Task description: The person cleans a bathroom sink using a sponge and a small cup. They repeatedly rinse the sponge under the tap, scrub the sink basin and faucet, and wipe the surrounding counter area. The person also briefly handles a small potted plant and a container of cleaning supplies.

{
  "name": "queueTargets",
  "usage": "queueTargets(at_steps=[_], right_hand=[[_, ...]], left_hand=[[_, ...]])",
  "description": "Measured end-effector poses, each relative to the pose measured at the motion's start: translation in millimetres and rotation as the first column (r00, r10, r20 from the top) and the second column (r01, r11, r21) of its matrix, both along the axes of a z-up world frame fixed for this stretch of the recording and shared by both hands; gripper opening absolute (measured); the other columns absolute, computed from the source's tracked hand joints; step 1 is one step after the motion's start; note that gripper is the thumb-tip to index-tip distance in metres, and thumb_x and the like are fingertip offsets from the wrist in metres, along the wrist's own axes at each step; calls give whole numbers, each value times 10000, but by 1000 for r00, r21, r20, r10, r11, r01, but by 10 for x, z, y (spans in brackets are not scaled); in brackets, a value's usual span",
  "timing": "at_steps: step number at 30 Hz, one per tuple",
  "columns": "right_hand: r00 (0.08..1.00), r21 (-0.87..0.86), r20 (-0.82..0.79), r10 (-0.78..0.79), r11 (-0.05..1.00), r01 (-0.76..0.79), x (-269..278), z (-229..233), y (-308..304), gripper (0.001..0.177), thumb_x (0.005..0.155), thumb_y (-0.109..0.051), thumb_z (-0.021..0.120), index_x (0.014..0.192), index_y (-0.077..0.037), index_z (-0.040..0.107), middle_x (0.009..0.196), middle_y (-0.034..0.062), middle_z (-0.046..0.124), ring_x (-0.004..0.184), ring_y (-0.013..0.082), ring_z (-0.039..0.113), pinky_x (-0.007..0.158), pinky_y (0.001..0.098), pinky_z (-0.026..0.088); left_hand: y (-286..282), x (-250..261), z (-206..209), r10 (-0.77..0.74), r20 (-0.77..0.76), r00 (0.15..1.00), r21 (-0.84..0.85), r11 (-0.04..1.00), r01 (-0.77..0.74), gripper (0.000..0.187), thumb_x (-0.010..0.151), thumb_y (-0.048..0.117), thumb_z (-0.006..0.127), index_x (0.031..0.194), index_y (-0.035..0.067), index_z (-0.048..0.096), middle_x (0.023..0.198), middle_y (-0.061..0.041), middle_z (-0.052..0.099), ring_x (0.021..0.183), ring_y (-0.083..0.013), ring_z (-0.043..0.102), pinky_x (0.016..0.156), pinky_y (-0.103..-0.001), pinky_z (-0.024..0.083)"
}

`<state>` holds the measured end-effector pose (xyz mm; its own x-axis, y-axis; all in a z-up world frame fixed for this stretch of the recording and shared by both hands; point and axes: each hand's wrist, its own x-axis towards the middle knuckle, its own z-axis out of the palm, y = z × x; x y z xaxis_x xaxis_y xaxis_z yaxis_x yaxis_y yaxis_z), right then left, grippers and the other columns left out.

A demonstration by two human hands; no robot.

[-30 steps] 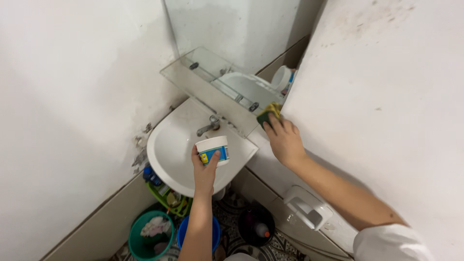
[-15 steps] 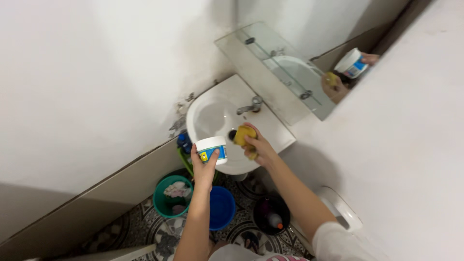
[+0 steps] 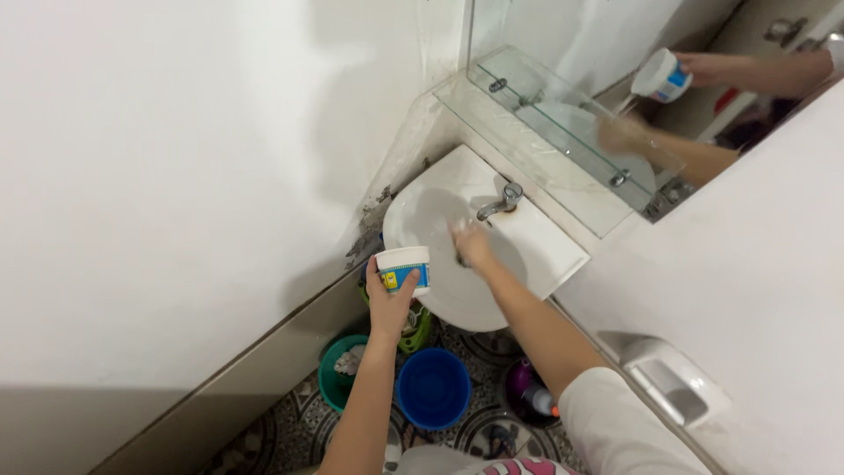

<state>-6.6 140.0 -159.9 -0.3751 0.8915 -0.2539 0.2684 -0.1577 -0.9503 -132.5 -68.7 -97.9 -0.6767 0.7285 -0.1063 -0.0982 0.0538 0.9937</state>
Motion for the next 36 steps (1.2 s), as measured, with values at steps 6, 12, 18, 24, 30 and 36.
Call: queueTargets(at_steps=[6,12,18,24,30,36], right_hand=[[932,-519,-122,-341,823,233,410,-123,-572,454,985,-447,574,1257,-86,549,953,123,641,772,218,639,598,358,537],[-89,-382,-920,-381,924,-6,1407,398,-578,639,1011,-449,490,1449,17,493,1318,251,625,1107,395,644,963,489,544],[-274,-409,-891,-362,901,141,1771,667,-369,517,1051,-426,468,1463,-120,524,1475,103,587,1430,376,489,1187,666,316],[-262,-414,-883,-390,909,43,1408,672,-4,479,1062,-377,450,1457,-117,530,1478,104,578,1428,377,483,1169,644,337],[-208,-338,-913,-352,936,-100,918,750,438,451,1095,-355,464,1465,-102,519,1489,94,561,1415,354,494,1175,636,376],[-118,-503,-842,-527,844,-185,270,806,913,465,1078,-372,457,1447,-98,525,1477,105,561,1410,345,490,1152,605,384]], left_hand=[[115,-123,48,-100,42,994,-52,993,102,1008,786,281,817,1583,33,250,1399,-169,487,1083,-223,622,765,-353,565],[380,62,-64,-264,77,961,28,964,263,1055,807,303,826,1592,22,181,1452,-217,457,1250,-260,572,999,-377,526],[585,289,7,-336,90,938,-58,938,342,1057,805,324,806,1603,36,176,1429,-213,477,1237,-270,579,977,-382,530],[664,218,32,-287,67,956,-30,957,289,1019,817,291,803,1590,19,198,1412,-198,497,1234,-263,584,981,-374,532],[745,52,18,-169,73,983,-68,982,174,1001,823,265,797,1594,23,207,1398,-167,518,1232,-243,591,989,-351,521],[830,-102,-154,-26,73,997,-76,997,31,984,833,233,802,1588,34,202,1425,-142,482,1236,-222,561,987,-349,513]])
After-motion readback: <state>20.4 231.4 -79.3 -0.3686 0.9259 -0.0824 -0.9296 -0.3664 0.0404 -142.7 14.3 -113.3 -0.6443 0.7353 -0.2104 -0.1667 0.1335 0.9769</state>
